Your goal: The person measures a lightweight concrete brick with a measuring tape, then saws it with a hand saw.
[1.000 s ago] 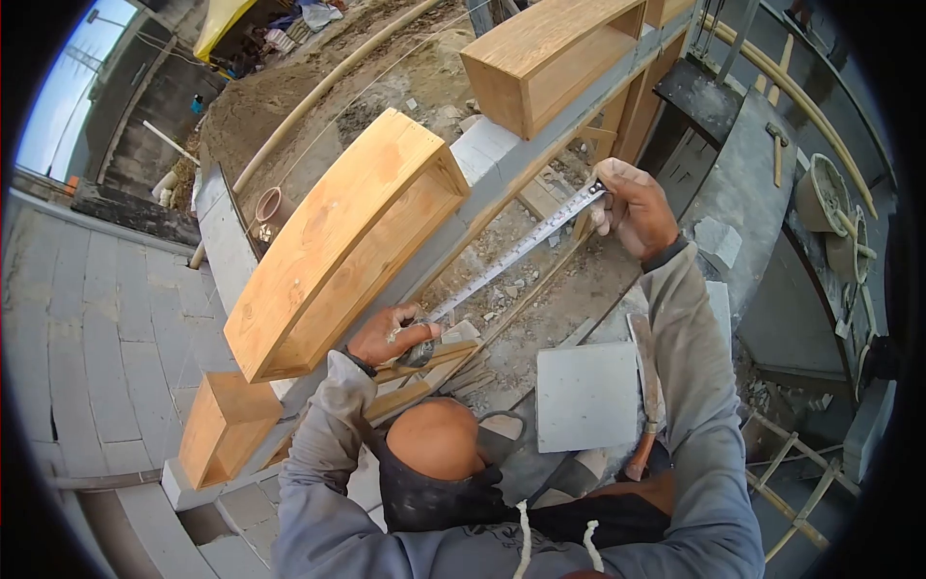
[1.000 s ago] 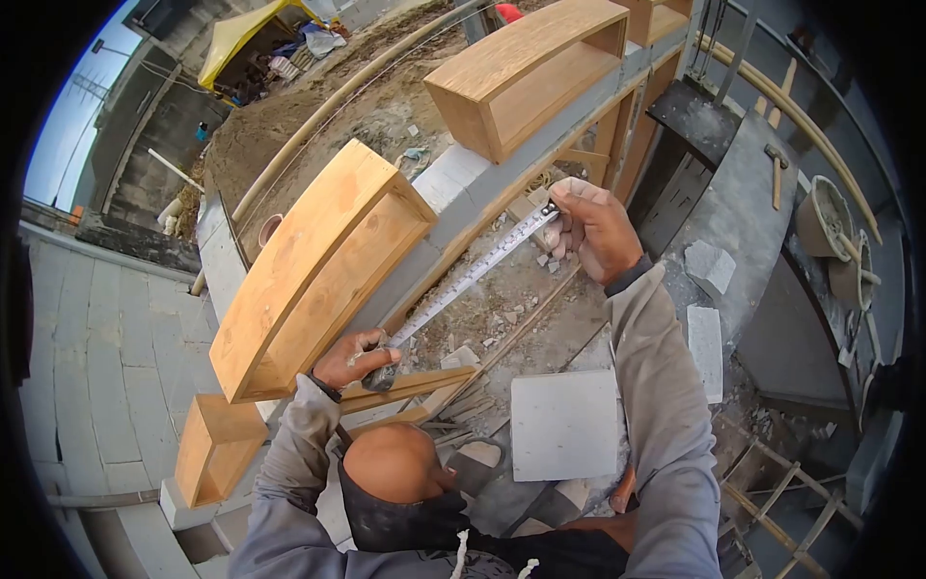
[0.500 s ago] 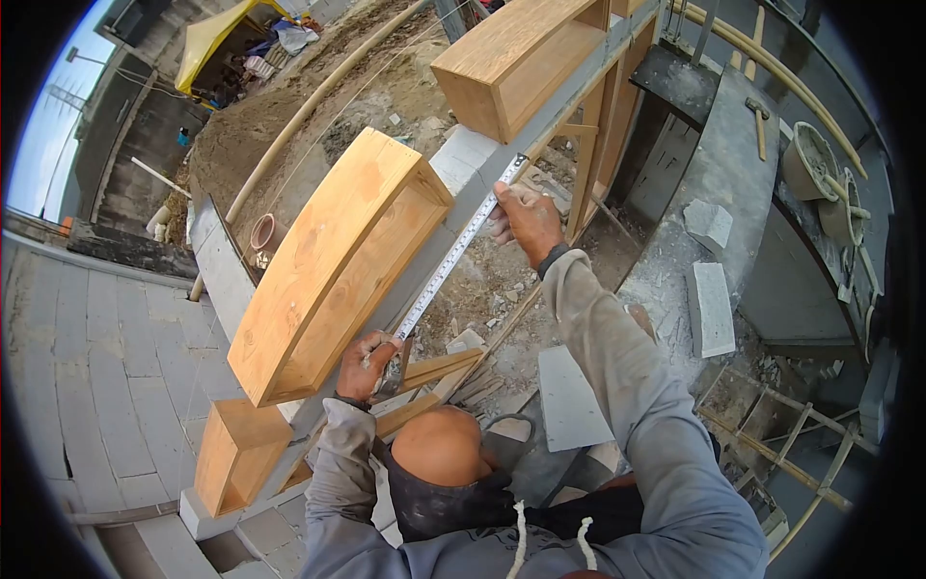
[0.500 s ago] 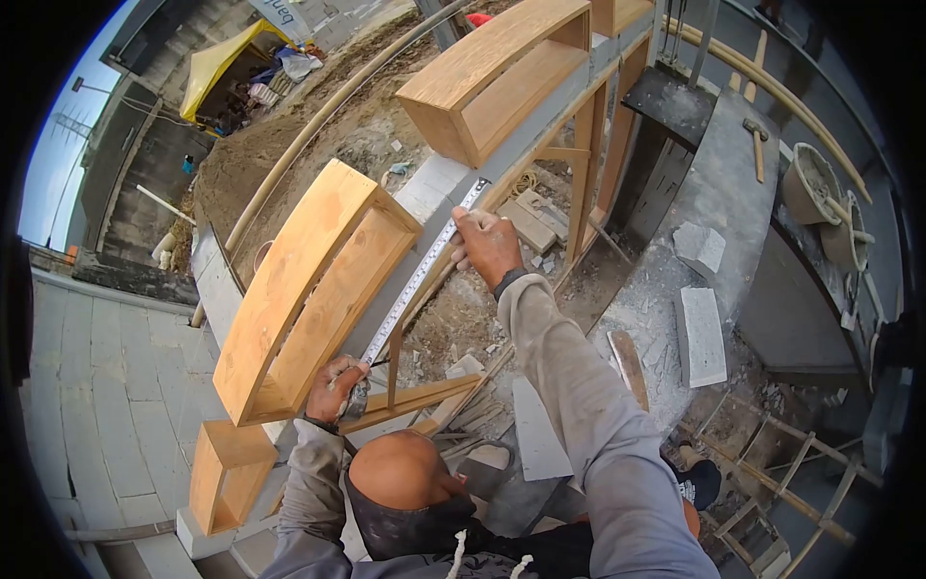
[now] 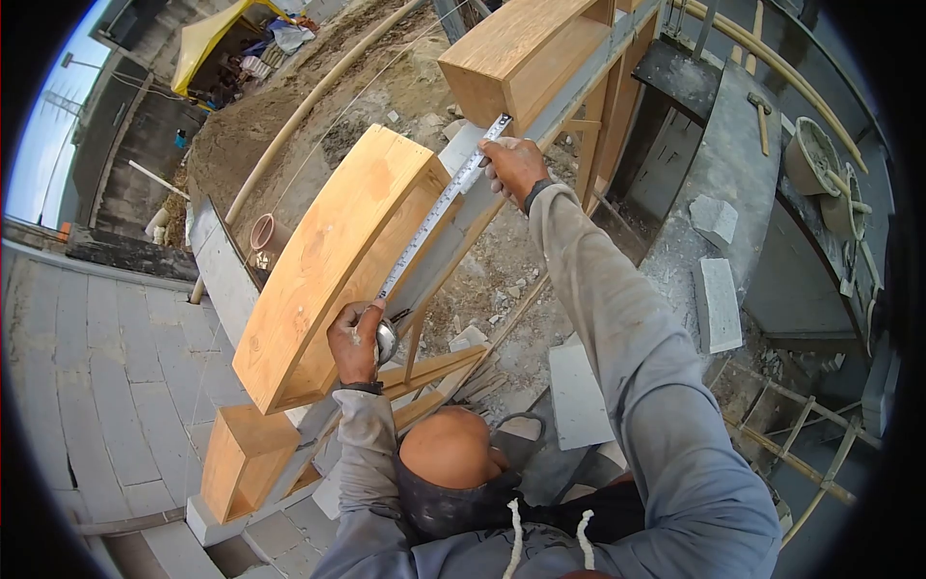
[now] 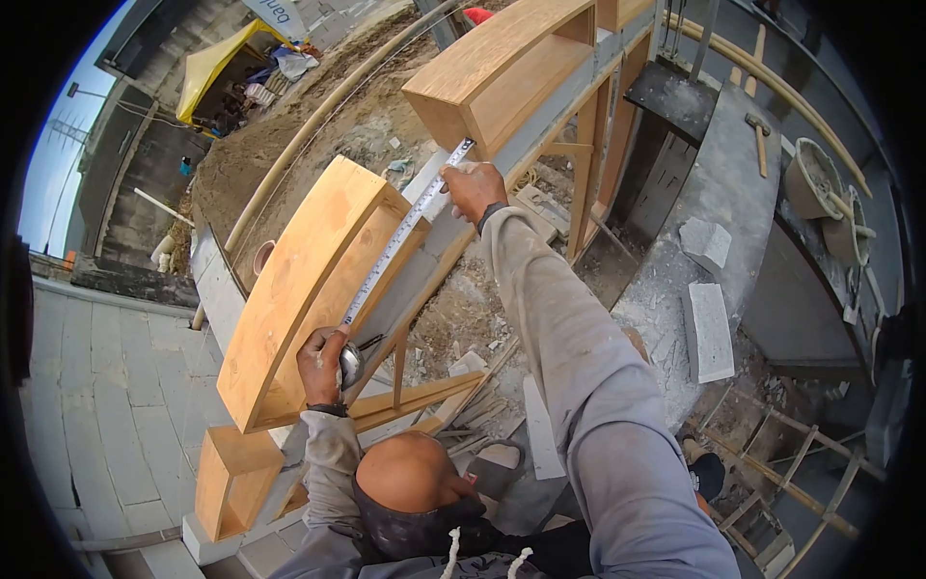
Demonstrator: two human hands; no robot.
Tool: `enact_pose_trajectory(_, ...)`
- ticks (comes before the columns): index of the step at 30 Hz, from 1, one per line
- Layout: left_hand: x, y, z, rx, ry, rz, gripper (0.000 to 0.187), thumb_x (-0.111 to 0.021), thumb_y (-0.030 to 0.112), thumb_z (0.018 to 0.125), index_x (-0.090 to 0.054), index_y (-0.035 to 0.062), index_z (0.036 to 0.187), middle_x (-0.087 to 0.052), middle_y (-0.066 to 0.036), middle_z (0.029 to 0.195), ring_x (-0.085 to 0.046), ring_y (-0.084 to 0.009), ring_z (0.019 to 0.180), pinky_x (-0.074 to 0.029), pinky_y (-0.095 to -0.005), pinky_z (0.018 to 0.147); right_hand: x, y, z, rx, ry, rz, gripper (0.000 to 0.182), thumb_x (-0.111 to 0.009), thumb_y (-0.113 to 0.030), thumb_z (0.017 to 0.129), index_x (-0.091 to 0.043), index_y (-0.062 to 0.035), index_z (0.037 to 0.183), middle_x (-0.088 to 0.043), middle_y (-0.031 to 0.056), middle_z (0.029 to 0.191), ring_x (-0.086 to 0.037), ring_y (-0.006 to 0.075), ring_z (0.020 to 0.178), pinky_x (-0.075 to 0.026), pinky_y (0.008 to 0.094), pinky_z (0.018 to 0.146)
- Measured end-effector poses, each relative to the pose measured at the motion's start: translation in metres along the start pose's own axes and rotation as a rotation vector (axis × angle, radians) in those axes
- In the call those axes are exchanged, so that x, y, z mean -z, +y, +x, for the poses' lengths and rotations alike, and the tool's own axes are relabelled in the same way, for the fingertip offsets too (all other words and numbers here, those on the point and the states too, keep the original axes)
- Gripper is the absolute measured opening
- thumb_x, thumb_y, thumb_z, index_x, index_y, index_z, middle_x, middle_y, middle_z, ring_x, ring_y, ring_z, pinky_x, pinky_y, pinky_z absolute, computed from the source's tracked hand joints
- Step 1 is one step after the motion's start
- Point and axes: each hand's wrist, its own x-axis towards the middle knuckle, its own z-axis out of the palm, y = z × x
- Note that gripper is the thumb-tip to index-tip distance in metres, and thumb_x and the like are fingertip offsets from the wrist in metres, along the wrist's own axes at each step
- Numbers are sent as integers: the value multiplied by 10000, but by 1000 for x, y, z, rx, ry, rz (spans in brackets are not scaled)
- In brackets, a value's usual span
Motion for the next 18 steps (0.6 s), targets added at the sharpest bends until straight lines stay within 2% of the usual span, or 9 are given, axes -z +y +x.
enact_pose_trajectory(3,-2,1,2,29,57,-42,208,-710,172,807,-665,-31,794,-591,-7,661,-490,-79,594,-382,-229,564,0,1,2,-10,-23,22,294,-598,-283,886,-579,-47,712,-516,11,565,-456,105,386,-309,248,332)
enact_pose_trajectory(8,-3,-5,6,-3,48,-64,198,-716,163,802,-663,-28,792,-588,-9,657,-490,-82,586,-380,-228,559,1,4,4,-15,-16,33,287,-605,-277,884,-576,-51,710,-518,8,560,-456,103,383,-307,247,329)
enact_pose_trajectory(10,-3,-5,8,-15,52,-71,193,-718,158,800,-662,-27,792,-588,-9,657,-489,-81,585,-380,-227,559,1,4,6,-3,-9,21,295,-601,-291,846,-637,-23,728,-538,29,568,-494,134,417,-354,284,382)
enact_pose_trajectory(12,-3,-6,9,34,47,-91,192,-720,157,798,-663,-26,791,-584,-5,658,-485,-78,590,-376,-225,561,2,4,9,-4,-18,23,295,-601,-293,849,-638,-25,733,-542,29,576,-495,132,420,-353,285,383)
enact_pose_trajectory(18,-2,0,6,6,34,-28,202,-721,175,800,-668,-20,802,-576,3,658,-475,-71,591,-367,-224,555,3,4,9,-22,-35,27,289,-605,-299,853,-642,-28,758,-550,30,596,-499,129,430,-355,284,389)
